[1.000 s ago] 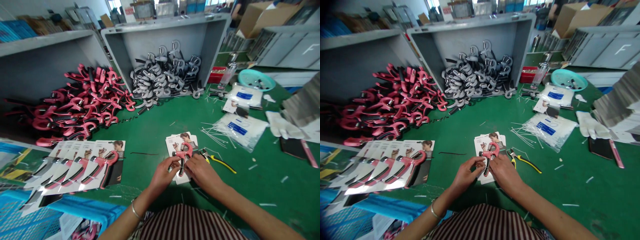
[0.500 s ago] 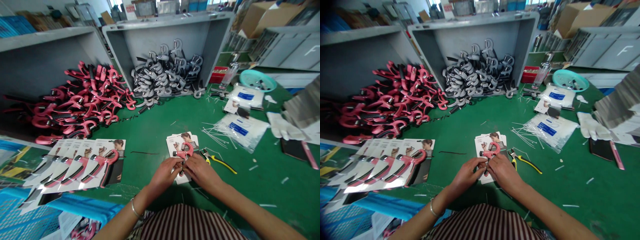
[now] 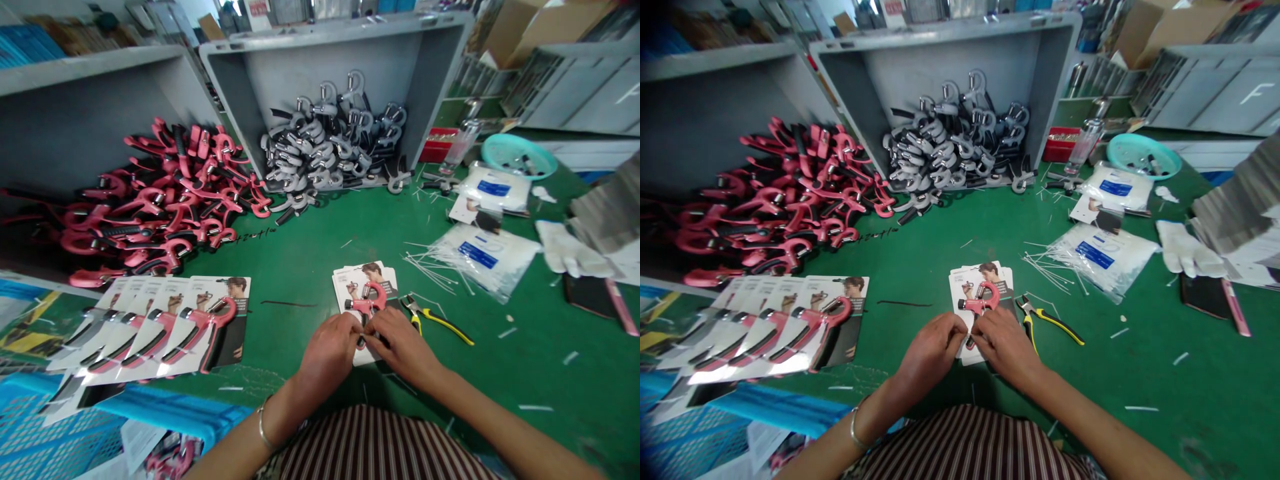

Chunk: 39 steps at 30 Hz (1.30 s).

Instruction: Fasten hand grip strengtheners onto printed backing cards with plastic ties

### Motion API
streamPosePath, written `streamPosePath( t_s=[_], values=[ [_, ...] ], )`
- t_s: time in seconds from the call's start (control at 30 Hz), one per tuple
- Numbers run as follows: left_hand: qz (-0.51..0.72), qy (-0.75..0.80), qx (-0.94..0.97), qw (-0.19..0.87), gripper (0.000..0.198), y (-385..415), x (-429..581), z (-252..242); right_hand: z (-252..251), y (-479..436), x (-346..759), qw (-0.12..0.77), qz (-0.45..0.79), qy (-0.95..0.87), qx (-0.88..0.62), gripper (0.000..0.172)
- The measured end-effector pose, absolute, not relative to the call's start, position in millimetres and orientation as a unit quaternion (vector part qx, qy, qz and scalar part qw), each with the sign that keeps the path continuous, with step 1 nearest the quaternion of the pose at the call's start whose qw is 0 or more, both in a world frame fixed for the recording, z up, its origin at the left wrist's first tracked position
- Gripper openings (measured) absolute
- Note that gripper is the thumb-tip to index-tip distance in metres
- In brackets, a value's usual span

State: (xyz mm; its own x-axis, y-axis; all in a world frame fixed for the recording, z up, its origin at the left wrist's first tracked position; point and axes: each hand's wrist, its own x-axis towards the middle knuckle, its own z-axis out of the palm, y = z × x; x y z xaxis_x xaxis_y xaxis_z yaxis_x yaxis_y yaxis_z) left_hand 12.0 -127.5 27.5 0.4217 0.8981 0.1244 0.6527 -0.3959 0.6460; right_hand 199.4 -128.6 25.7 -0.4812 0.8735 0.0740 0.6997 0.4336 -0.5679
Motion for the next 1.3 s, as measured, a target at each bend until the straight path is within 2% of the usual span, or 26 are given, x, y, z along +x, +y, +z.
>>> streamPosePath(
  t_s=[0.13,0.23,0.27,0.47,0.63,0.73,0.77,0.87,0.9,0.93,1.0,1.1,1.17,1.23,1.3],
  values=[
    [0.291,0.483,0.765,0.31,0.011,-137.8,14.6,20.0,23.3,-129.9,203.6,0.231,0.274,-0.8,-0.482,0.006],
    [0.322,0.495,0.755,0.285,0.042,-146.3,18.2,3.8,24.3,-127.1,198.7,0.289,0.311,-0.772,-0.472,0.009],
    [0.329,0.502,0.753,0.27,0.046,-148.1,18.7,-2.5,24.5,-126.0,196.0,0.303,0.325,-0.768,-0.461,0.01],
    [0.33,0.54,0.742,0.221,0.016,-136.4,-0.4,-24.6,9.4,-129.2,191.7,0.288,0.35,-0.779,-0.433,0.017],
    [0.322,0.625,0.674,0.224,0.018,-111.4,-42.5,-16.4,-3.5,-145.3,231.1,0.295,0.333,-0.73,-0.519,0.028],
    [0.329,0.617,0.631,0.336,0.017,-103.1,-63.8,-5.0,-3.4,-153.3,266.2,0.282,0.241,-0.741,-0.56,0.02],
    [0.335,0.604,0.6,0.404,0.019,-101.3,-68.1,-0.6,-4.2,-155.0,276.7,0.263,0.188,-0.747,-0.58,0.025],
    [0.376,0.551,0.427,0.61,0.031,-96.1,-69.1,11.2,-11.5,-156.1,298.6,0.162,0.056,-0.744,-0.646,0.066],
    [0.385,0.532,0.371,0.657,0.035,-94.1,-65.2,13.8,-14.6,-155.0,302.4,0.127,0.039,-0.741,-0.658,0.073],
    [0.385,0.514,0.332,0.691,0.038,-92.1,-59.4,15.6,-17.0,-153.2,305.0,0.099,0.038,-0.743,-0.66,0.073],
    [0.363,0.482,0.308,0.735,0.041,-88.3,-43.6,16.8,-17.8,-147.4,308.3,0.076,0.077,-0.756,-0.646,0.061],
    [0.344,0.446,0.347,0.75,0.042,-84.0,-17.5,15.1,-7.6,-137.4,316.3,0.109,0.202,-0.743,-0.628,0.048],
    [0.366,0.452,0.384,0.718,0.037,-82.9,-5.3,13.2,2.3,-135.2,324.4,0.152,0.359,-0.671,-0.63,0.047],
    [0.401,0.47,0.408,0.672,0.029,-83.2,0.8,9.9,9.0,-140.8,329.6,0.222,0.542,-0.534,-0.61,0.051],
    [0.432,0.487,0.408,0.64,0.027,-84.2,2.9,4.5,9.7,-154.0,326.3,0.304,0.673,-0.38,-0.556,0.057]
  ],
)
